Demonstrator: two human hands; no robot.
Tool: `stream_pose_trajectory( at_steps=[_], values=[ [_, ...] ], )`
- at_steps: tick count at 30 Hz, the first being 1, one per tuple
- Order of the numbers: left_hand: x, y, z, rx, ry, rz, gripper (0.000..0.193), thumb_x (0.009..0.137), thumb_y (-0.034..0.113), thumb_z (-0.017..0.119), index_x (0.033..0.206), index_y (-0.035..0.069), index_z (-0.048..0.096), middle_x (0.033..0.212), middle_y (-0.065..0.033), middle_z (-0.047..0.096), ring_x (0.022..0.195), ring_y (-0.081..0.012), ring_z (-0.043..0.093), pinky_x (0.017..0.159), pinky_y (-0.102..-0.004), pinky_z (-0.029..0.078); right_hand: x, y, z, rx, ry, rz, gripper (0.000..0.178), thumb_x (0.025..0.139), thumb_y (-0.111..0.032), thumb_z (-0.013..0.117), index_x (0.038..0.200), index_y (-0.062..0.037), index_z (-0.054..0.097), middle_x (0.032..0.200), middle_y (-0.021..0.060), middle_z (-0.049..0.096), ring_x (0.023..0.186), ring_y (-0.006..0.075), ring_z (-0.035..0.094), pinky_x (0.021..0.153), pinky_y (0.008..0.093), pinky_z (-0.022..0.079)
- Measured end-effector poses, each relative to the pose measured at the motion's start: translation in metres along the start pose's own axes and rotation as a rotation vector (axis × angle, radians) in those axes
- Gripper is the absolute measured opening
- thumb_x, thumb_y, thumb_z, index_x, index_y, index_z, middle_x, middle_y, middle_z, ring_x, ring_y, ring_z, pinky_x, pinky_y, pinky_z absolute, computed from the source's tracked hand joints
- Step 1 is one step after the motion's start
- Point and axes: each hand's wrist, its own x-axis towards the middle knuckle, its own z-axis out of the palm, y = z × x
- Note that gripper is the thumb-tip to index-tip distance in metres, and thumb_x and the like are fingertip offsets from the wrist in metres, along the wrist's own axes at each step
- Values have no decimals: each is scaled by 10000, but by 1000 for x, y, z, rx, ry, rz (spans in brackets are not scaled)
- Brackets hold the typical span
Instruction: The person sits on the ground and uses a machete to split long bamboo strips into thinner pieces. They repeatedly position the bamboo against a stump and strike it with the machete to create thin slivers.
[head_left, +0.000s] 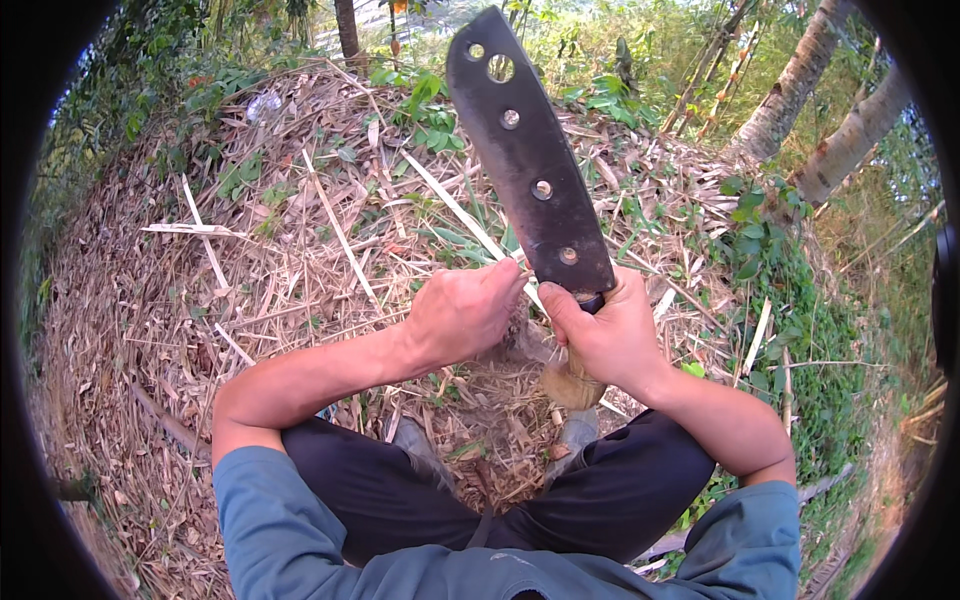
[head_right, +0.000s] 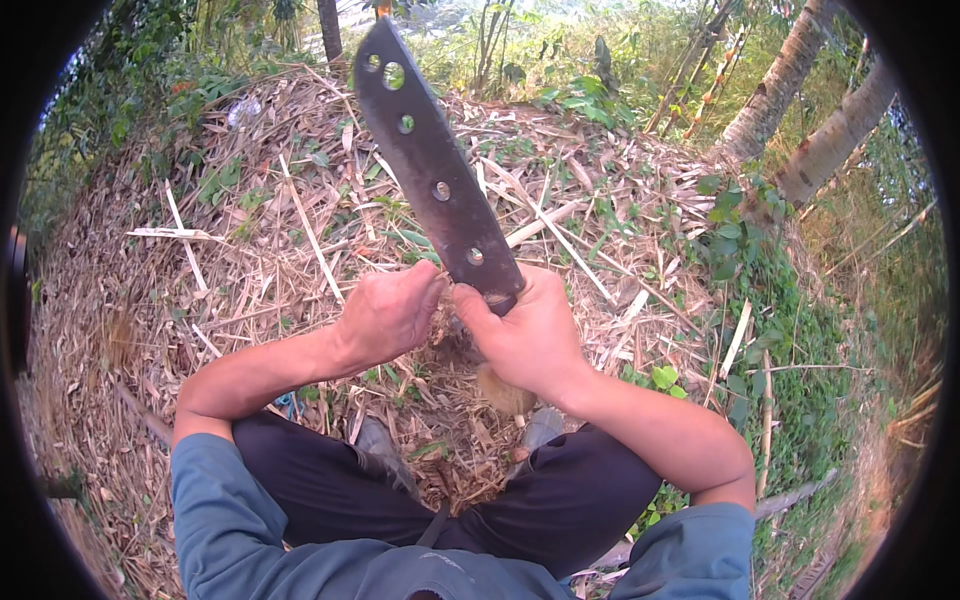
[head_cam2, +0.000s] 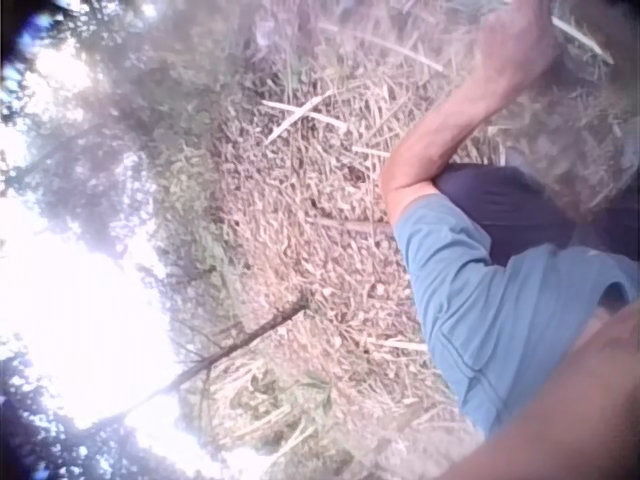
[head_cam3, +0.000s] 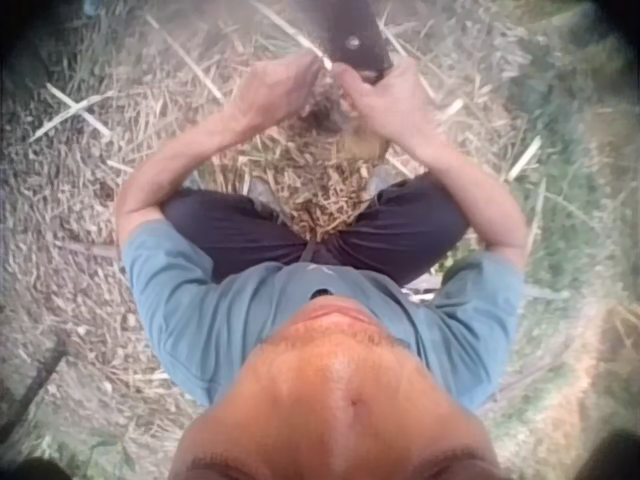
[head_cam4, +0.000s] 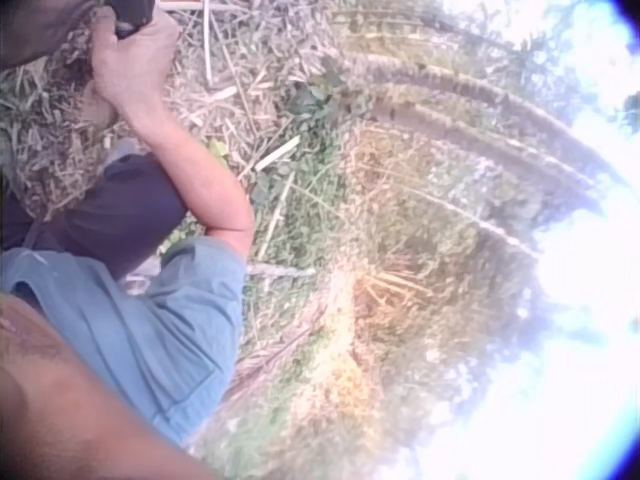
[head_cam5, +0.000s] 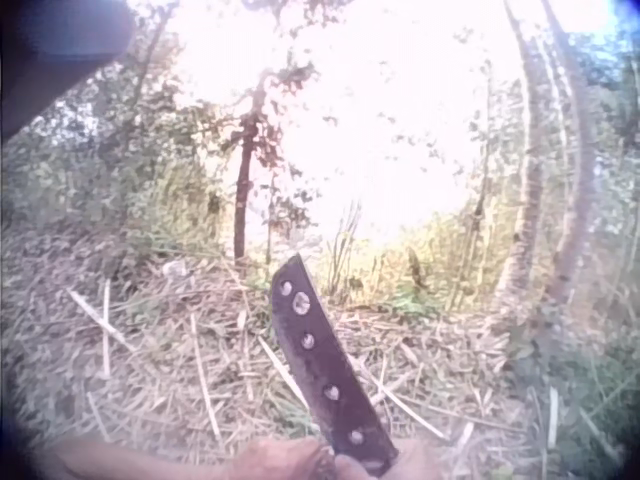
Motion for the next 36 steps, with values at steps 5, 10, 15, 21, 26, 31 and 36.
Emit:
stream_pose_trajectory(
  at_steps=[5,10,15,21,26,31,36],
  values=[
    [8,3,-1,-28,48,-14,65,971,56,566,987,3,532,595,-159,549,529,-345,613,456,-438,454,6,-8,-1,154,-15,47,131,941,-87,663,833,-16,681,618,-9,613,528,59,551,483,260,438],
    [28,0,5,-280,102,-134,132,1027,123,521,974,1,523,553,-171,534,498,-354,610,437,-441,436,20,-29,-8,60,-6,3,140,940,-103,649,850,-1,684,592,3,607,486,73,549,470,256,448],
    [89,7,1,-395,412,67,189,1058,162,487,954,5,506,537,-126,498,445,-285,563,425,-403,394,30,-92,-25,-141,79,-224,183,881,-137,650,764,-3,691,573,19,618,481,73,565,469,257,450],
    [136,42,-17,-415,527,65,395,1107,337,391,981,10,574,624,-20,497,541,-83,429,490,-294,361,22,-169,-42,-343,67,-193,137,953,-120,650,900,6,652,656,25,630,538,74,590,502,244,496],
    [143,35,9,-447,629,108,277,1077,213,465,882,19,500,533,-116,488,432,-235,531,425,-382,365,32,-142,-54,-476,131,-314,250,929,-205,682,746,-37,650,591,-4,579,505,67,548,486,240,452],
    [126,28,37,-456,624,56,251,1075,195,461,902,19,503,542,-132,501,442,-268,546,434,-397,375,37,-118,-58,-519,122,-247,248,835,-185,647,725,34,679,572,64,618,504,115,590,502,306,470],
    [124,21,31,-418,606,58,218,1074,187,464,946,15,504,556,-140,507,451,-308,556,436,-406,373,40,-119,-52,-489,112,-254,259,825,-181,643,699,42,676,554,81,621,501,132,599,505,315,475]
  ],
)
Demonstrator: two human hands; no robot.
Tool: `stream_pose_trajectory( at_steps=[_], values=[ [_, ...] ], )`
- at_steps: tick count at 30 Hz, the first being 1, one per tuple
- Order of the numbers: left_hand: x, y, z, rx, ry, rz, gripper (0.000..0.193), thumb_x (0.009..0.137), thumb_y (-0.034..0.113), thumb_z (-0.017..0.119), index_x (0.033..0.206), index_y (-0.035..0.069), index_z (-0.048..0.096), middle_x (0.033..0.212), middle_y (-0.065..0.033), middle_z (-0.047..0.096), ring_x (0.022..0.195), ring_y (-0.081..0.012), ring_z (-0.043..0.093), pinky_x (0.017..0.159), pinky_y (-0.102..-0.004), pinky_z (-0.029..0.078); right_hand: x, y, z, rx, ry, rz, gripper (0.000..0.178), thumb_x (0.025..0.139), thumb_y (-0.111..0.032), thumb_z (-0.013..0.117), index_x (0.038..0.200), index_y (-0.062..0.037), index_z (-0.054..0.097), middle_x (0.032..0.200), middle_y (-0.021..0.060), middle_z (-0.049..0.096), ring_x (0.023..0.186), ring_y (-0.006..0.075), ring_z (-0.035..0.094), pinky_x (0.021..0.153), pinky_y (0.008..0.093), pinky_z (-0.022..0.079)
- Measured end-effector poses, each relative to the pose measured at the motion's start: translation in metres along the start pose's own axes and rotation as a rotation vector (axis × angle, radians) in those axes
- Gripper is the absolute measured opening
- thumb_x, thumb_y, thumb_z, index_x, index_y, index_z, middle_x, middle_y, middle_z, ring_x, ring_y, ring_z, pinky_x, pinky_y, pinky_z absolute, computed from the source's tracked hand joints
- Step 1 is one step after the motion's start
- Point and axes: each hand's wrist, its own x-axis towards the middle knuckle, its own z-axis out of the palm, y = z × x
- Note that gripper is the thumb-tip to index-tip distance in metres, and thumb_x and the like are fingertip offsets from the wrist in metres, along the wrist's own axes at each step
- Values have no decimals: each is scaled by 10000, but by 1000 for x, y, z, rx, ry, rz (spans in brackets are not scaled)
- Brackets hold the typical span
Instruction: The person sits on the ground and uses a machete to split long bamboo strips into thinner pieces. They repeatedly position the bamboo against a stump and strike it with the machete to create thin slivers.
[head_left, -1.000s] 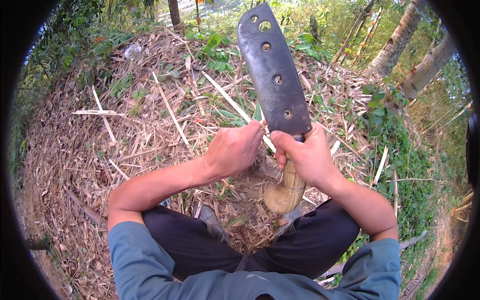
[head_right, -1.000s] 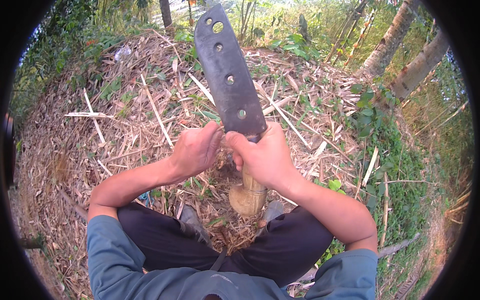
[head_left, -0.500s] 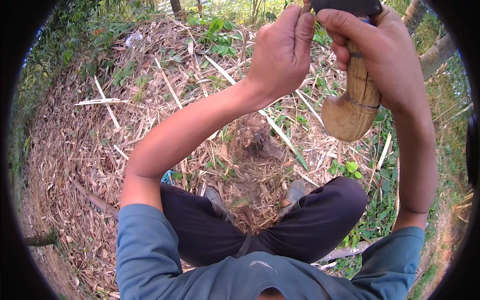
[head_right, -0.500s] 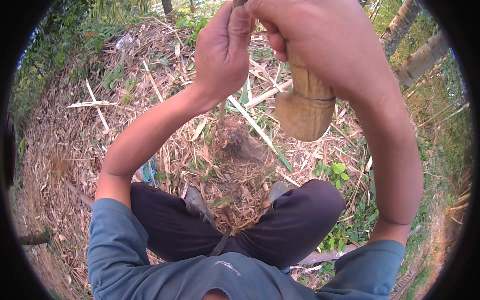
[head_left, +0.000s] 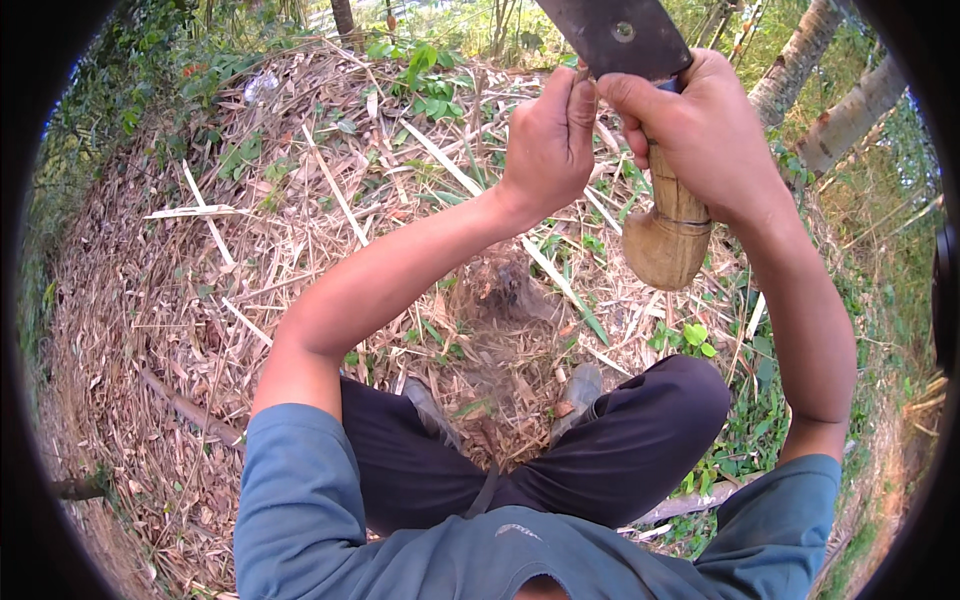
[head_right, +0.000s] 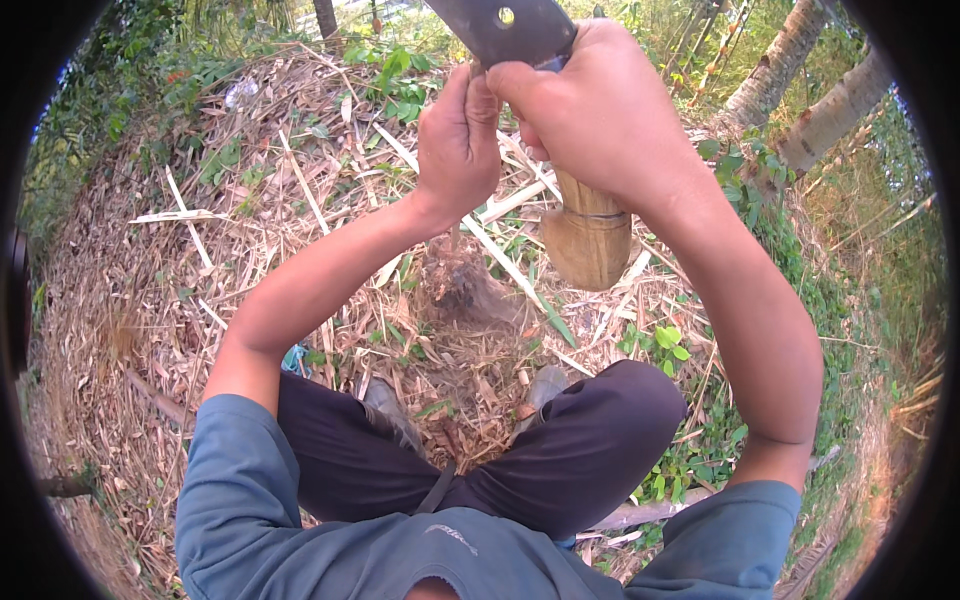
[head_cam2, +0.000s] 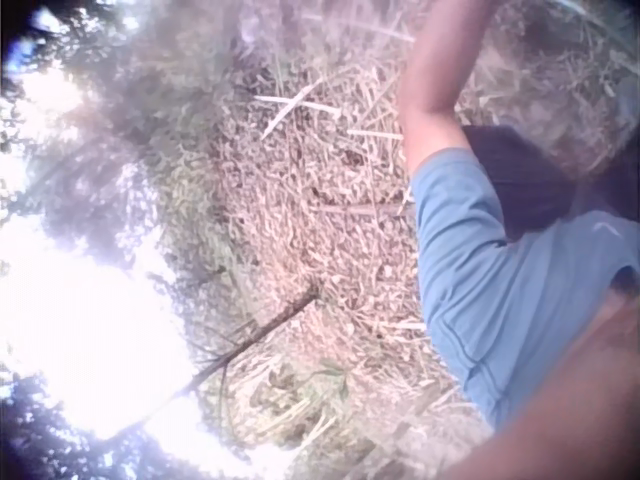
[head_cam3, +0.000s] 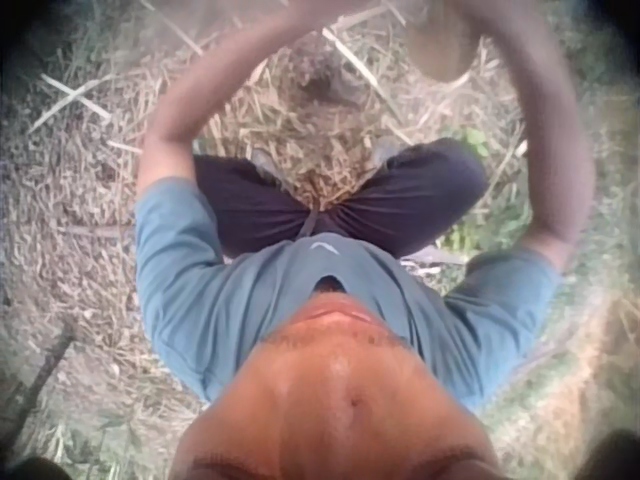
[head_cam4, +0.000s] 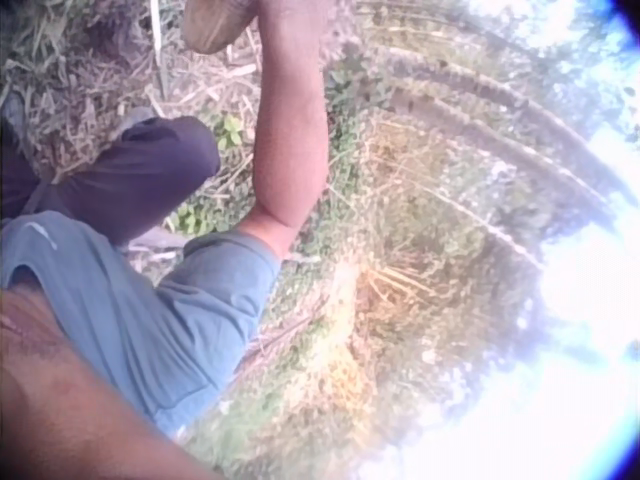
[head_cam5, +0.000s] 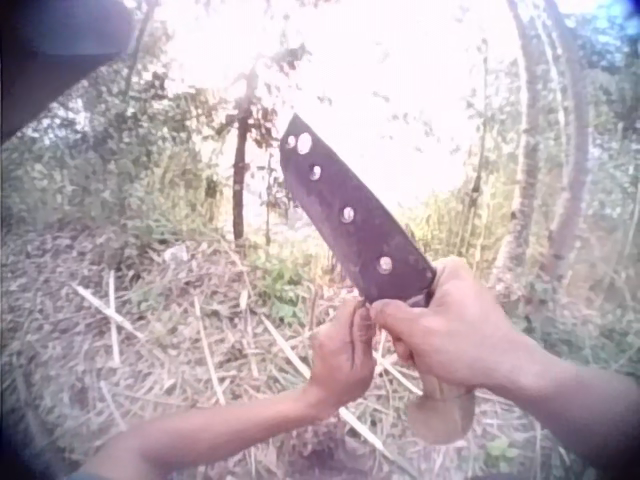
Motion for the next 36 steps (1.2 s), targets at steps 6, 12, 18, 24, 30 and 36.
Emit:
stream_pose_trajectory(
  at_steps=[6,12,18,24,30,36],
  values=[
    [-3,-8,2,-4,44,29,227,1079,197,457,936,24,492,540,-132,493,440,-312,550,425,-404,365,4,8,7,-103,22,-2,270,825,-195,653,708,46,688,558,86,623,497,144,604,509,320,474],
    [-10,-9,1,20,35,10,186,1071,172,472,976,17,515,542,-133,483,430,-287,529,428,-397,364,0,4,9,-164,54,-26,277,834,-208,657,734,48,690,546,87,612,474,158,585,484,335,445],
    [-5,1,-1,-8,0,-48,189,1067,175,483,975,14,518,549,-147,508,449,-304,557,435,-406,375,-3,1,9,-136,64,-62,266,837,-185,659,721,54,673,514,90,572,449,151,544,462,342,412],
    [-6,2,4,-24,25,-44,177,1065,161,475,967,20,514,545,-139,517,449,-312,560,433,-410,380,-5,-6,4,-130,50,16,259,838,-187,663,731,49,676,536,101,587,470,155,555,481,359,422],
    [-22,-7,-3,54,-60,-26,154,1050,141,503,957,17,510,564,-153,529,492,-352,602,450,-426,413,-8,11,6,-45,-30,124,258,839,-194,660,744,45,686,574,79,623,505,138,595,510,321,469],
    [10,4,0,2,1,-8,178,1056,147,499,935,16,503,550,-140,518,444,-311,568,419,-403,384,-2,-3,-1,-46,21,10,243,858,-179,662,726,24,674,570,46,606,501,108,576,495,291,453]
  ],
)
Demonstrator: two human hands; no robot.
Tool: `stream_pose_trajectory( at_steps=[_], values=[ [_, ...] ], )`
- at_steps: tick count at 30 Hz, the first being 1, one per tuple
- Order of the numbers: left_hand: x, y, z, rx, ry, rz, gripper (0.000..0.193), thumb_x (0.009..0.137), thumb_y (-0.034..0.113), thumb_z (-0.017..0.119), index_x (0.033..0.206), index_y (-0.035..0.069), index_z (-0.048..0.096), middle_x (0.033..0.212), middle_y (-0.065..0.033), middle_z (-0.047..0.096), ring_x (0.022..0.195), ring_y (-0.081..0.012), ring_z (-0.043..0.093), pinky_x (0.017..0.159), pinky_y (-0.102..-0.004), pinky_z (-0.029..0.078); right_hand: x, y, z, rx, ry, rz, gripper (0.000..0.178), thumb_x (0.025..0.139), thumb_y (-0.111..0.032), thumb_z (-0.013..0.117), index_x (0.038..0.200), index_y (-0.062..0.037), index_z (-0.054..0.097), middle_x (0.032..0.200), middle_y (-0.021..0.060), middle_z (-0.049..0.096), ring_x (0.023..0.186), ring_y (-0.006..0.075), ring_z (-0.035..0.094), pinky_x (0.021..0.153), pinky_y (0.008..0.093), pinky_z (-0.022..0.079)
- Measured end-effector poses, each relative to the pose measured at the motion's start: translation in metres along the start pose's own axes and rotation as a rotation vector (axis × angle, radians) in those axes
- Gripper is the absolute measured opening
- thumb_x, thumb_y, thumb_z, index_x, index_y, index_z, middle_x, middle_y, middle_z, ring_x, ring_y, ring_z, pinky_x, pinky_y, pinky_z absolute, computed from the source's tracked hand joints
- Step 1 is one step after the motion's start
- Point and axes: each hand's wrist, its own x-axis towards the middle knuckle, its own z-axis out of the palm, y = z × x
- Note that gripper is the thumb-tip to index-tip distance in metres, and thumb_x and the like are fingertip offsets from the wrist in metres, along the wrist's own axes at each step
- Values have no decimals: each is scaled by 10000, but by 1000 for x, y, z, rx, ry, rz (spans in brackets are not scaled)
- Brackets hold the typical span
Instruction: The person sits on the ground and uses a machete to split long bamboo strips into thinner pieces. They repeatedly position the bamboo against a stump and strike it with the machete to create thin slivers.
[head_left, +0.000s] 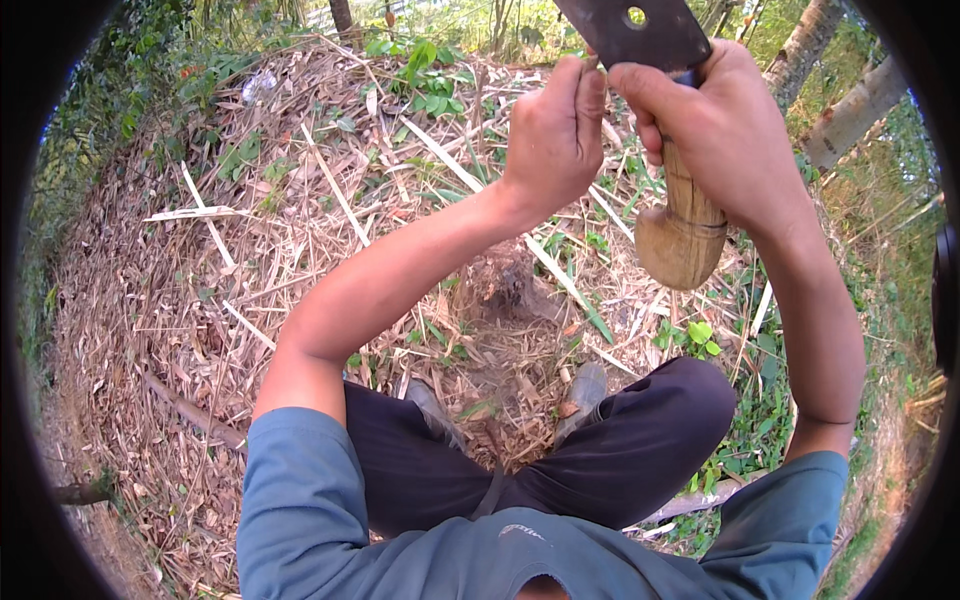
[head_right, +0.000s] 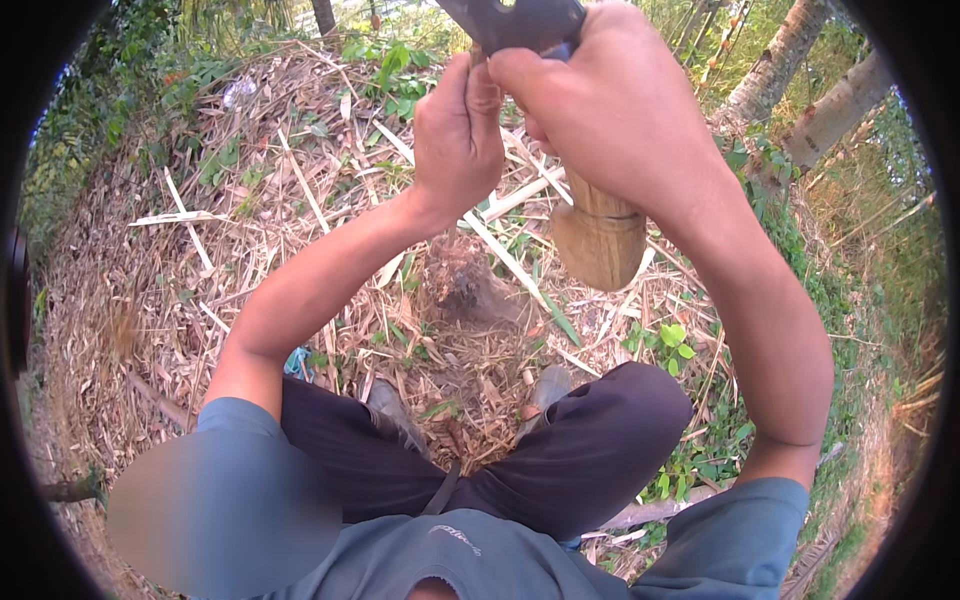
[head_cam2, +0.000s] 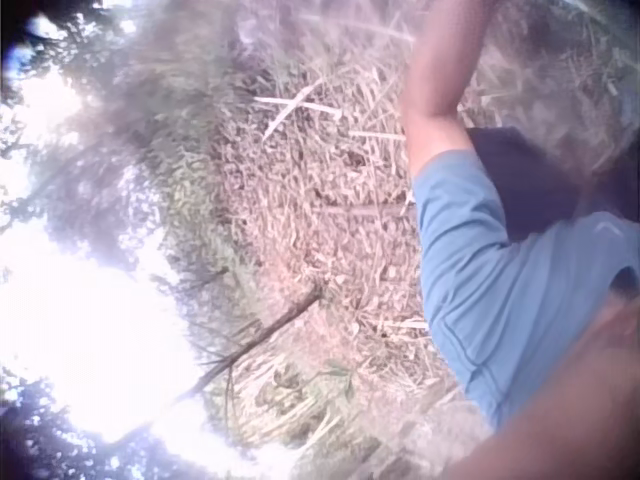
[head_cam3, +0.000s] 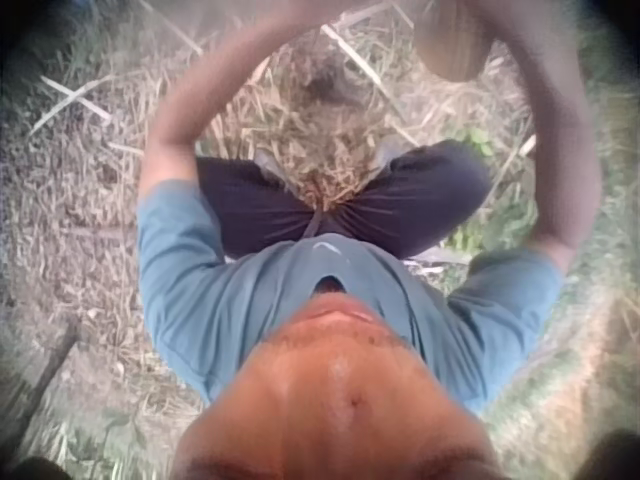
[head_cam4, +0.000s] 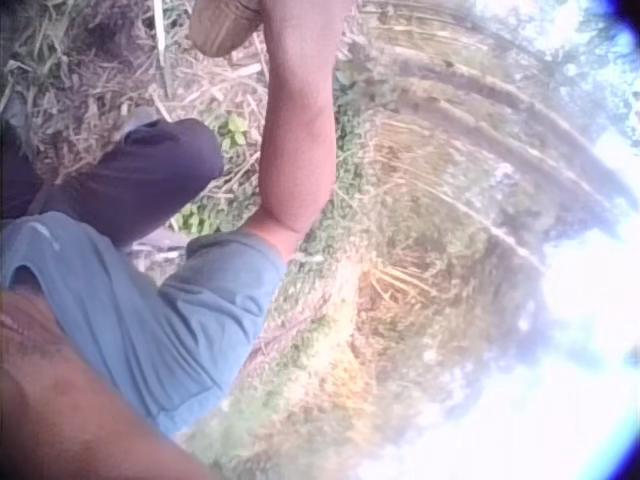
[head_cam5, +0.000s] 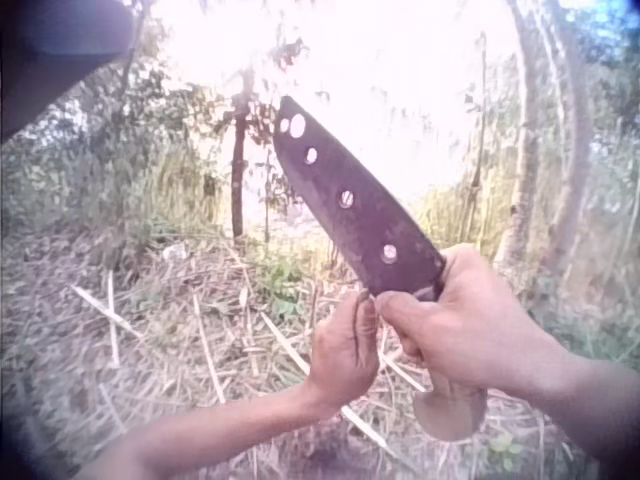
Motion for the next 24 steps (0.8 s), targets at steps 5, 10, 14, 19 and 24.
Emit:
stream_pose_trajectory(
  at_steps=[5,10,14,19,24],
  values=[
    [-14,-20,0,18,22,72,196,1067,166,482,937,20,497,551,-127,509,437,-287,551,424,-398,368,0,-2,9,42,-37,-21,241,921,-157,672,729,-12,652,569,-5,582,490,53,530,470,243,418],
    [-8,-4,3,1,13,3,199,1069,172,482,945,18,501,559,-121,506,445,-264,546,434,-383,376,-3,-10,4,-40,-12,-47,247,925,-171,671,736,-13,654,569,-5,582,488,53,529,472,247,418],
    [-11,-12,0,6,19,38,196,1071,170,479,953,16,502,566,-129,510,443,-259,535,433,-384,367,-2,-12,6,-10,-60,-4,241,935,-169,662,743,-24,651,567,-17,569,485,48,511,469,251,405],
    [-13,-8,2,-2,11,8,183,1067,159,484,963,11,513,575,-131,518,446,-253,529,435,-376,364,2,-1,2,-95,-7,-16,247,851,-175,668,731,41,663,560,59,591,488,118,549,485,310,429],
    [-6,8,3,-32,36,-26,170,1066,148,475,974,14,524,578,-137,529,451,-284,555,435,-388,385,-2,-15,-3,-93,-1,-20,270,799,-185,677,725,75,671,558,97,599,491,170,573,498,349,449]
  ],
)
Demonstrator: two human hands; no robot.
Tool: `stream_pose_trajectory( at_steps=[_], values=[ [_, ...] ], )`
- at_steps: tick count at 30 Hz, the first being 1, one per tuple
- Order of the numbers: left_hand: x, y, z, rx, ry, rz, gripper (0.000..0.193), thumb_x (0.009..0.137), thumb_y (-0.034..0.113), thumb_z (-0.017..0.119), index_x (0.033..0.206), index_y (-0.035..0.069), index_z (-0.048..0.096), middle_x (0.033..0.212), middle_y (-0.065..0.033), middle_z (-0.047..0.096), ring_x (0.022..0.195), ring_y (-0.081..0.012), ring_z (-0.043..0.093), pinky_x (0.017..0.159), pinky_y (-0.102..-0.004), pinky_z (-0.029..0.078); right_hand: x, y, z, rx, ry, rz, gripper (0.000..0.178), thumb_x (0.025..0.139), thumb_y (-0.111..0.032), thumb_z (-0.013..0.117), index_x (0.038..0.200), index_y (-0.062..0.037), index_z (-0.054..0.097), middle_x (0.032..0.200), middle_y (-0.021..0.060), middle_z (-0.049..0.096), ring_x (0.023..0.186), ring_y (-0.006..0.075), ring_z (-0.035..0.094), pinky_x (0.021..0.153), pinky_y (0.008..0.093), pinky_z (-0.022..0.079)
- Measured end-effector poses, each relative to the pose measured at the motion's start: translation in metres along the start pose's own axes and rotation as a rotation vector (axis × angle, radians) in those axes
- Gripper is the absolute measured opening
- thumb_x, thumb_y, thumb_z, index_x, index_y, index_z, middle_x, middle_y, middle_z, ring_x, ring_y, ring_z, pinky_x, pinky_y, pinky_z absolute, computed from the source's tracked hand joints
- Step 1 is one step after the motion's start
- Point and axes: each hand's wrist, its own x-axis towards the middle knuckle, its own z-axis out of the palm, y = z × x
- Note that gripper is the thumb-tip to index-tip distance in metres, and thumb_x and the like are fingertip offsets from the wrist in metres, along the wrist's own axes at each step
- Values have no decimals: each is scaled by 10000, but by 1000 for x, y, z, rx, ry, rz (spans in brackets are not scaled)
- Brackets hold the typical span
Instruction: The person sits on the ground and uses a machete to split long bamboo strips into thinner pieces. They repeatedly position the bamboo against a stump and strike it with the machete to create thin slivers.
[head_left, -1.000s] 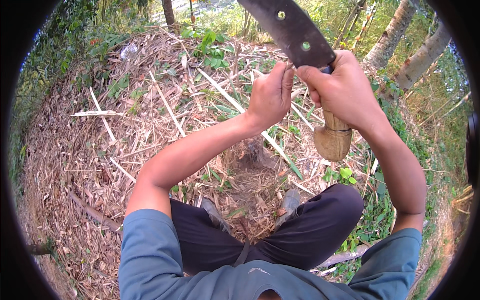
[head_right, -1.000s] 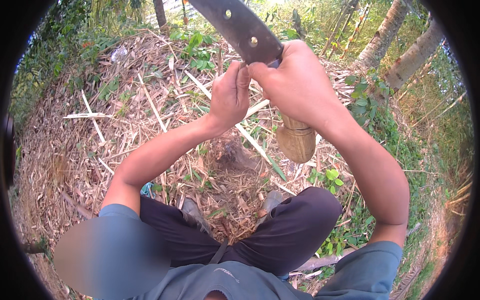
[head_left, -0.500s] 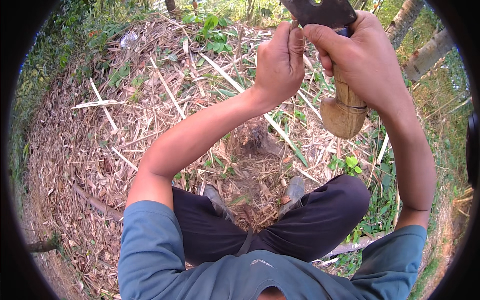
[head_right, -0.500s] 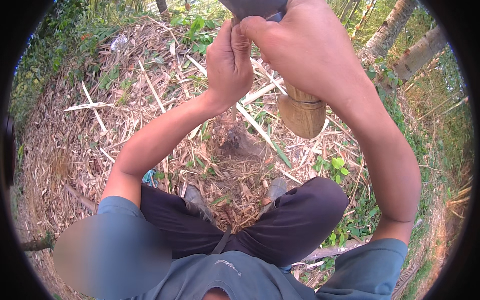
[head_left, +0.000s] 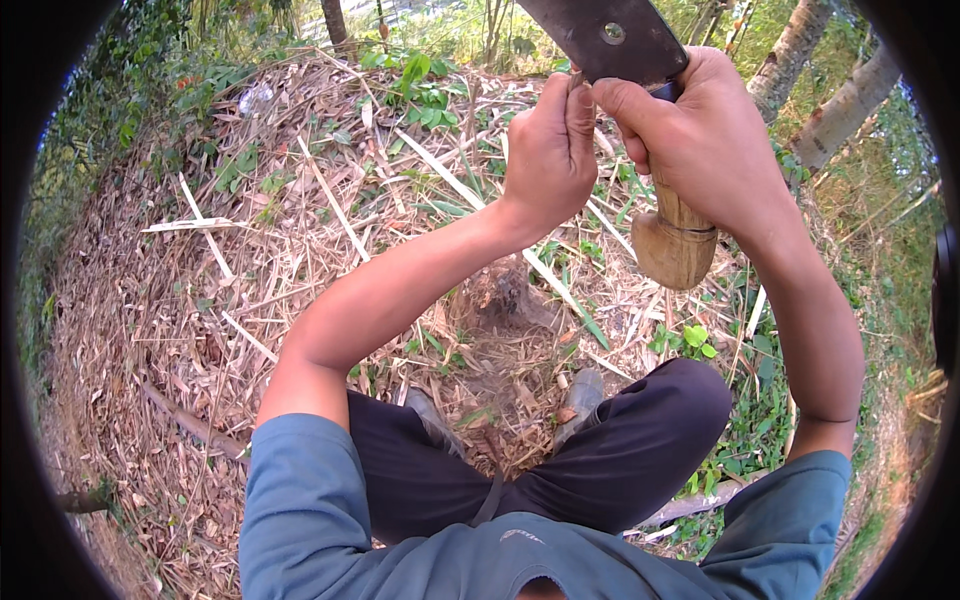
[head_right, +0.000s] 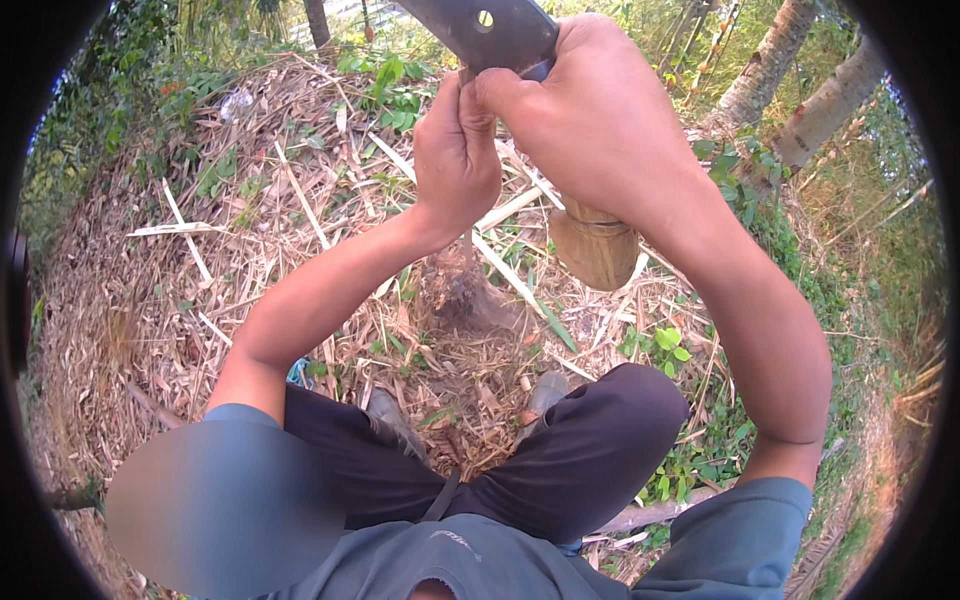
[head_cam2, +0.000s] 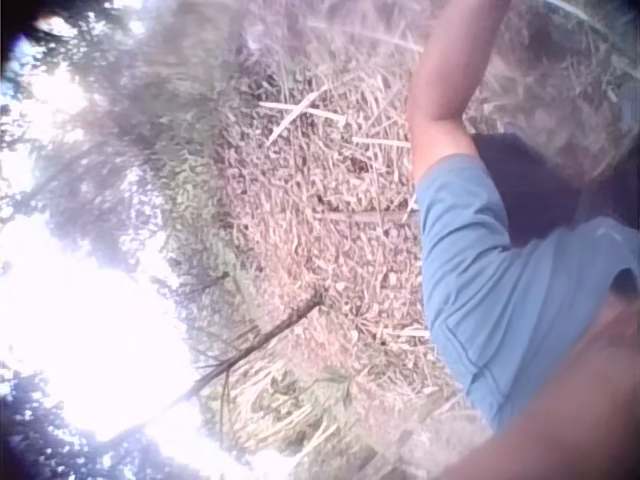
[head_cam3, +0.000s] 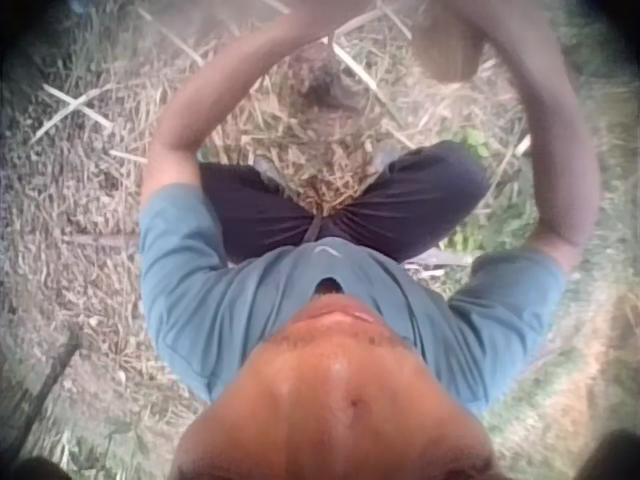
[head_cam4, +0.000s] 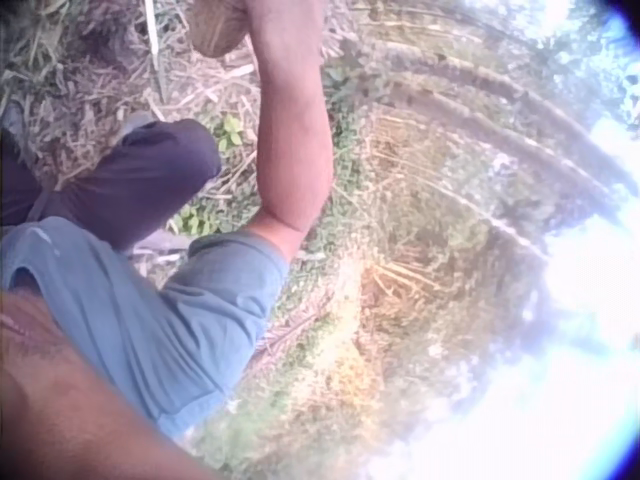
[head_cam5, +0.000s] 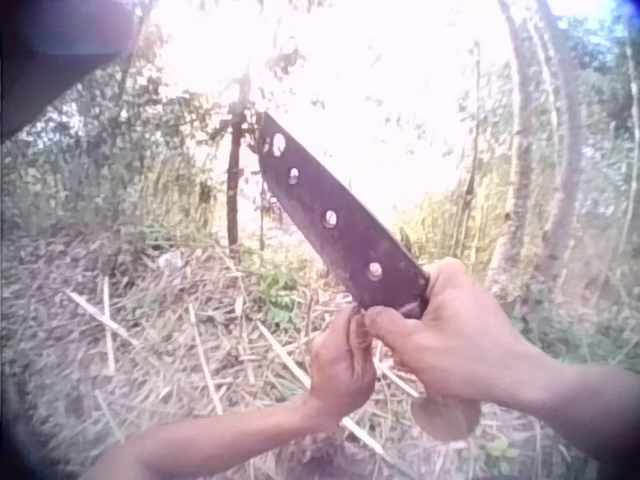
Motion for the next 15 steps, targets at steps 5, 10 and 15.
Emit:
stream_pose_trajectory(
  at_steps=[5,10,15],
  values=[
    [-14,-19,0,49,-12,62,161,1060,145,486,970,14,512,580,-147,529,456,-302,569,434,-393,389,3,18,5,-48,5,40,270,817,-197,668,732,59,678,557,102,607,478,173,575,489,353,443],
    [-4,-9,-2,33,-14,36,184,1064,154,481,946,15,509,591,-149,542,473,-309,582,439,-394,394,2,14,7,-72,50,-30,255,814,-195,669,737,47,686,549,110,608,471,184,574,492,360,443],
    [-1,-6,-2,29,15,54,191,1069,162,477,949,17,510,576,-143,529,469,-300,578,438,-393,388,-1,-3,8,58,-12,-10,266,923,-160,660,700,-17,640,565,-9,575,488,51,518,467,239,395]
  ],
)
